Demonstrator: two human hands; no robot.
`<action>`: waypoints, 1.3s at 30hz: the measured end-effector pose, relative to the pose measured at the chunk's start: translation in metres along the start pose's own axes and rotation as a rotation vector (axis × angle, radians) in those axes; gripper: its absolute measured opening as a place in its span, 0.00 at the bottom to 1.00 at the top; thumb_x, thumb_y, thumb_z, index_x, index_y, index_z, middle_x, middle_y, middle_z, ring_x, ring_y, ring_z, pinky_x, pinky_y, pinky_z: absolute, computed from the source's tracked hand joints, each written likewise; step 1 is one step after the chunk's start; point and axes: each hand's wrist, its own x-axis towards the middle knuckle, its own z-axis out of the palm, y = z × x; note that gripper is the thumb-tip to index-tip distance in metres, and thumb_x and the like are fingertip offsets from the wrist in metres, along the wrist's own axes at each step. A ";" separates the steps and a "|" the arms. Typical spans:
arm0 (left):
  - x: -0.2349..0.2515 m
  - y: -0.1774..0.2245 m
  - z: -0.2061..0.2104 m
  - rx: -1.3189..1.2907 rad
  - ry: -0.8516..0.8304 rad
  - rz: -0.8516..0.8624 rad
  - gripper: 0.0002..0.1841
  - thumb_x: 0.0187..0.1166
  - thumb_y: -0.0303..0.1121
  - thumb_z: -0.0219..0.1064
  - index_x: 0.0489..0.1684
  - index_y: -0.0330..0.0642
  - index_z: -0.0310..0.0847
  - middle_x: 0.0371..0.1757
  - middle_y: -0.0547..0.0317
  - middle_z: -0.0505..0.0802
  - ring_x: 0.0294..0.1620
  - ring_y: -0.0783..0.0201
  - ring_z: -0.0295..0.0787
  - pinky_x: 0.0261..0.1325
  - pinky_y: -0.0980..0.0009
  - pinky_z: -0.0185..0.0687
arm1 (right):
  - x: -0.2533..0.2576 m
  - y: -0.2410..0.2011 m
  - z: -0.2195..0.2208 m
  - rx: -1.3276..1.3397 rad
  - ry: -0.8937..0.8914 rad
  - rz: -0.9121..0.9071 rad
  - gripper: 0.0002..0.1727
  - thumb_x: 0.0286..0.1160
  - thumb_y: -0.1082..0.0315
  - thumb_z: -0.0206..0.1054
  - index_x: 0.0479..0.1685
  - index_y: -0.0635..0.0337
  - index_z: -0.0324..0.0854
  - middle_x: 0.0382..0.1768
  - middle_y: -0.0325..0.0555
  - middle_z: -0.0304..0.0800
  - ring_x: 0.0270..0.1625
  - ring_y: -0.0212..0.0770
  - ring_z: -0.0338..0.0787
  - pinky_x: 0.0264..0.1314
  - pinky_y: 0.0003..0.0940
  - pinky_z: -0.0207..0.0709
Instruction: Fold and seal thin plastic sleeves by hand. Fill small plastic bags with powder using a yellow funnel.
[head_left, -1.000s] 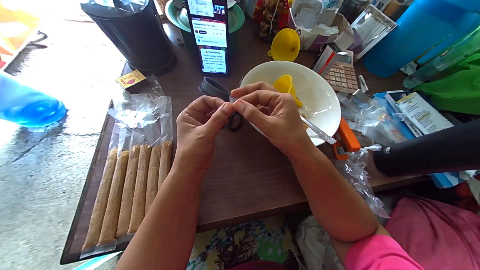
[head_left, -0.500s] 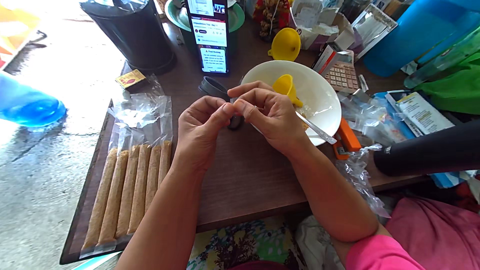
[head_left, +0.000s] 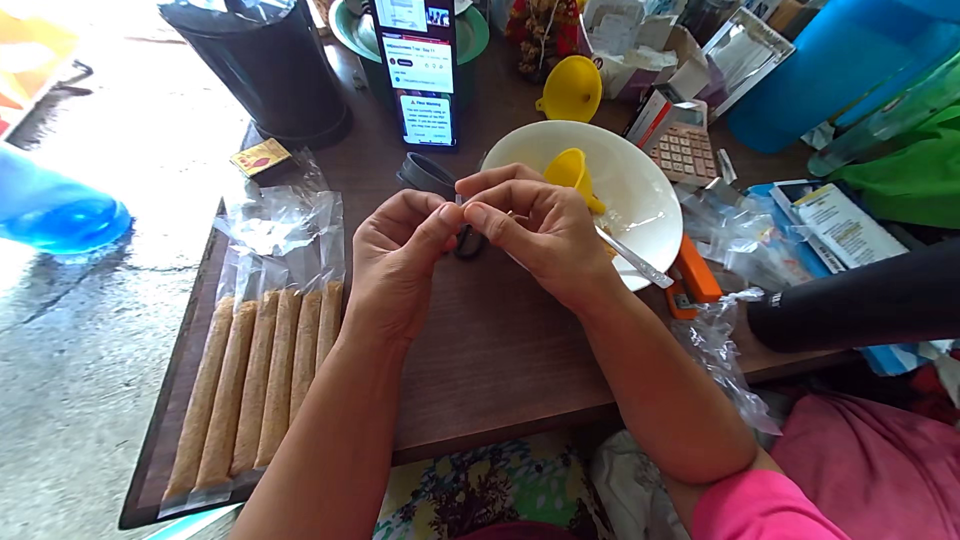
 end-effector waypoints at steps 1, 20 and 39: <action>0.000 0.000 0.000 0.000 -0.002 0.000 0.02 0.81 0.35 0.70 0.38 0.55 0.87 0.36 0.74 0.91 0.38 0.78 0.87 0.49 0.81 0.84 | 0.000 0.000 0.000 0.001 0.001 0.002 0.07 0.78 0.73 0.68 0.41 0.68 0.90 0.59 0.49 0.88 0.51 0.28 0.90 0.47 0.19 0.85; 0.000 -0.001 -0.001 -0.011 -0.016 0.000 0.01 0.80 0.35 0.71 0.39 0.55 0.87 0.37 0.73 0.91 0.39 0.78 0.88 0.50 0.81 0.85 | 0.000 0.000 0.000 0.029 -0.001 0.002 0.09 0.80 0.72 0.66 0.39 0.68 0.89 0.58 0.49 0.89 0.50 0.28 0.89 0.47 0.19 0.84; 0.000 -0.002 -0.002 -0.024 -0.034 0.001 0.01 0.80 0.36 0.72 0.39 0.55 0.87 0.37 0.73 0.91 0.39 0.78 0.88 0.49 0.81 0.85 | 0.001 0.000 -0.001 0.035 -0.004 0.005 0.08 0.80 0.73 0.66 0.38 0.68 0.89 0.57 0.48 0.89 0.50 0.27 0.88 0.47 0.19 0.83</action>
